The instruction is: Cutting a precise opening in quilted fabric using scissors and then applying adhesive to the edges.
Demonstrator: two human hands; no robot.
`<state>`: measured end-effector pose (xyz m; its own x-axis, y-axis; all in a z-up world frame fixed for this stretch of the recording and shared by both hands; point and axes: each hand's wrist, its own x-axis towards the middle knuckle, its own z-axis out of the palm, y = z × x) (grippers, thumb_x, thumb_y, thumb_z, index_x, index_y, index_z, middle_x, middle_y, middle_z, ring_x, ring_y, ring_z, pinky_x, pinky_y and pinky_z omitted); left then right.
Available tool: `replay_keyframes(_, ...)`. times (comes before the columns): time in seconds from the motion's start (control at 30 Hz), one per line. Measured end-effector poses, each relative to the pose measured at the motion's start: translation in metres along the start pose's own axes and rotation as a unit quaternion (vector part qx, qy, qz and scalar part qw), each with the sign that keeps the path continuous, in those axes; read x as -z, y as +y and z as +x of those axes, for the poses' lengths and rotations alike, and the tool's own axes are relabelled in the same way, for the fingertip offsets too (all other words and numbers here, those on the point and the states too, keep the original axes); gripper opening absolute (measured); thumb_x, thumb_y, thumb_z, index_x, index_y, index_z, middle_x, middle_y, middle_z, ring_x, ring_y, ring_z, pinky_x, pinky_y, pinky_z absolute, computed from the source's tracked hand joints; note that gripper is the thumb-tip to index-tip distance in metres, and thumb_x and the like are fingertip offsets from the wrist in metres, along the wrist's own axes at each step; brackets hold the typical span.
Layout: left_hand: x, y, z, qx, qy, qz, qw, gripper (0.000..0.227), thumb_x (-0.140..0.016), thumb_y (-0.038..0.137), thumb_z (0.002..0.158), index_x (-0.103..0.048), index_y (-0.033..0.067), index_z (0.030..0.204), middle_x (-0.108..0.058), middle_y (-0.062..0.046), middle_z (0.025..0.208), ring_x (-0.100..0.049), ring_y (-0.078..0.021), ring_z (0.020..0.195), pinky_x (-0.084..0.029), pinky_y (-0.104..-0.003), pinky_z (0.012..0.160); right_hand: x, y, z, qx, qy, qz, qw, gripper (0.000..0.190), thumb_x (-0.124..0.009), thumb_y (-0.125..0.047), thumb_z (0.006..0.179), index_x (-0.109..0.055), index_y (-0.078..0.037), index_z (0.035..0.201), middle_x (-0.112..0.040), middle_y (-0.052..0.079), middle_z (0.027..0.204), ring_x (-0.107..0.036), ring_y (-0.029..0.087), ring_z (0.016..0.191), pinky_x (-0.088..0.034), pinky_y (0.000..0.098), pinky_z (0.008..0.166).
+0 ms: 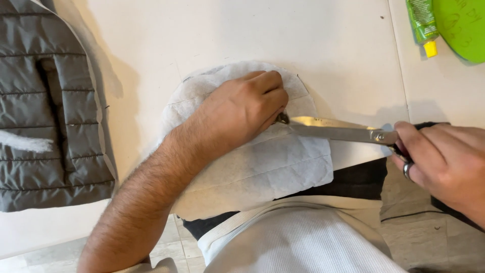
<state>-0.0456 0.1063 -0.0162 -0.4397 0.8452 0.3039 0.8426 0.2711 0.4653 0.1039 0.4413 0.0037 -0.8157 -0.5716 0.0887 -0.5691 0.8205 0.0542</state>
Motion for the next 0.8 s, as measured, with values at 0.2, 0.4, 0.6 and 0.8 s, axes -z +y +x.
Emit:
replay_keyframes(0.2,0.0,0.0,0.001,0.001,0.039,-0.038,0.999,0.011,-0.06,-0.006,0.099,-0.058,-0.0013,0.089,-0.058,-0.011,0.083,-0.053,-0.0271,0.066,-0.049,-0.04,0.052,-0.005,0.006,0.005,-0.006,0.001,-0.097,0.995,0.017,-0.064,-0.013,0.102,-0.072,-0.003,0.113,-0.058,0.003,0.071,-0.057,0.02,0.062,-0.048,0.0367,0.057)
replay_keyframes(0.4,-0.001,-0.003,0.001,0.014,0.029,-0.055,0.998,0.016,-0.058,-0.001,0.102,-0.054,0.0004,0.087,-0.056,-0.011,0.079,-0.05,-0.0283,0.062,-0.044,-0.042,0.052,-0.011,0.006,0.005,-0.009,0.018,-0.157,0.987,0.024,-0.062,-0.023,0.108,-0.075,-0.005,0.116,-0.052,-0.001,0.07,-0.058,0.019,0.065,-0.049,0.0353,0.061)
replay_keyframes(0.6,-0.002,-0.004,0.0,0.01,0.035,-0.039,0.999,0.016,-0.058,-0.003,0.101,-0.052,0.0008,0.087,-0.055,-0.01,0.079,-0.05,-0.0272,0.063,-0.044,-0.04,0.053,-0.007,0.002,0.013,0.001,0.014,-0.172,0.985,0.029,-0.054,-0.026,0.113,-0.074,-0.005,0.117,-0.047,-0.001,0.069,-0.054,0.018,0.063,-0.043,0.0337,0.058)
replay_keyframes(0.8,-0.001,-0.003,0.001,0.0,0.033,-0.044,0.998,0.015,-0.055,-0.003,0.104,-0.05,-0.0001,0.089,-0.054,-0.012,0.079,-0.049,-0.0299,0.062,-0.043,-0.043,0.053,-0.006,0.007,0.014,0.018,-0.008,-0.194,0.981,0.027,-0.061,-0.027,0.116,-0.075,-0.004,0.121,-0.048,-0.002,0.07,-0.056,0.016,0.064,-0.043,0.0342,0.058)
